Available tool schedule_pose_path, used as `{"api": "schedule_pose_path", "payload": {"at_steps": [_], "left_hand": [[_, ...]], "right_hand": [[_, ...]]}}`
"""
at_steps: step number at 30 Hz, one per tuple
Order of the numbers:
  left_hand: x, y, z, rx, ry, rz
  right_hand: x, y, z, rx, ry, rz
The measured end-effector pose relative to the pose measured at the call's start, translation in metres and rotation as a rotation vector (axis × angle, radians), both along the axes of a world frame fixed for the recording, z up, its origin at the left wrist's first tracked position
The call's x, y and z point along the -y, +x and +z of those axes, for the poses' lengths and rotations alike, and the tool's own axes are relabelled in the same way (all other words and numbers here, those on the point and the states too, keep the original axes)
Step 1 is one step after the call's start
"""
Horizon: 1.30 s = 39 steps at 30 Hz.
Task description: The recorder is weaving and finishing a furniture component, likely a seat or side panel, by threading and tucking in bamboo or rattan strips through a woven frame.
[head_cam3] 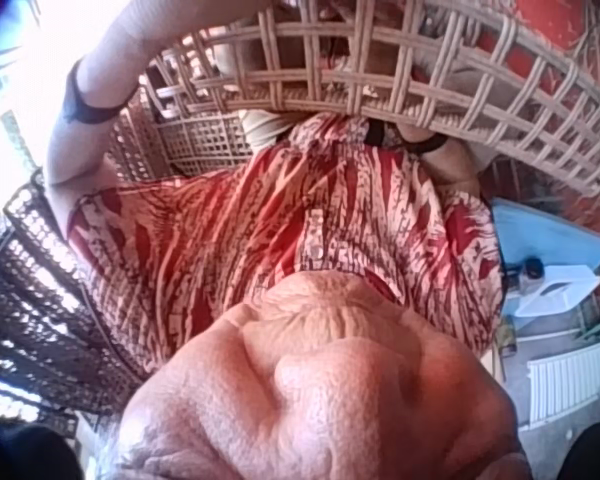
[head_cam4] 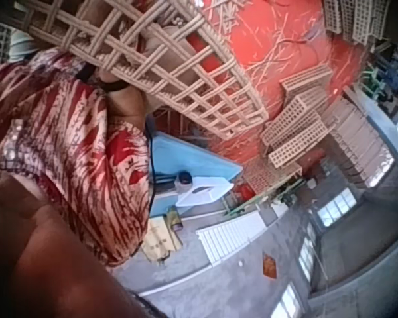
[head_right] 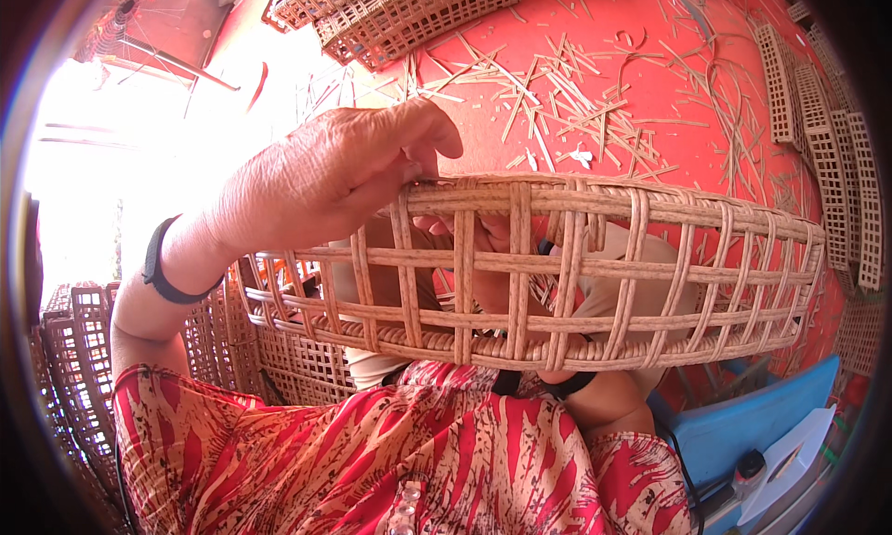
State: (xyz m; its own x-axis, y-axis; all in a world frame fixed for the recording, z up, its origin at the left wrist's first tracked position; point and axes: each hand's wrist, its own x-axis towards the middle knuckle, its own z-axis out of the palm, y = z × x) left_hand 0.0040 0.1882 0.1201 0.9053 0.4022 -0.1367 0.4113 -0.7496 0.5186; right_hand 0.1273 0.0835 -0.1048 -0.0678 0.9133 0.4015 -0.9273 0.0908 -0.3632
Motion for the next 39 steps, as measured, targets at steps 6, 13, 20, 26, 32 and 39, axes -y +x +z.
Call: {"api": "schedule_pose_path", "payload": {"at_steps": [6, 13, 20, 26, 32, 39], "left_hand": [[0.0, -0.002, -0.005, 0.016, 0.04, 0.071], [0.001, 0.003, 0.0, -0.015, 0.051, 0.056], [-0.007, -0.01, -0.004, 0.048, -0.07, 0.112], [-0.021, -0.006, -0.003, 0.163, -0.108, -0.083], [-0.029, 0.001, 0.003, 0.157, -0.168, -0.201], [-0.038, -0.001, 0.0, 0.117, -0.328, -0.2]], "right_hand": [[-0.005, -0.003, -0.001, -0.061, 0.118, 0.0], [-0.002, -0.002, 0.019, -0.111, 0.24, -0.022], [0.007, -0.003, 0.055, 0.223, -0.293, 0.07], [0.009, -0.002, 0.066, 0.384, -0.4, -0.075], [0.022, -0.004, 0.024, 0.186, -0.156, -0.164], [0.019, 0.005, 0.026, 0.425, -0.106, -0.139]]}}
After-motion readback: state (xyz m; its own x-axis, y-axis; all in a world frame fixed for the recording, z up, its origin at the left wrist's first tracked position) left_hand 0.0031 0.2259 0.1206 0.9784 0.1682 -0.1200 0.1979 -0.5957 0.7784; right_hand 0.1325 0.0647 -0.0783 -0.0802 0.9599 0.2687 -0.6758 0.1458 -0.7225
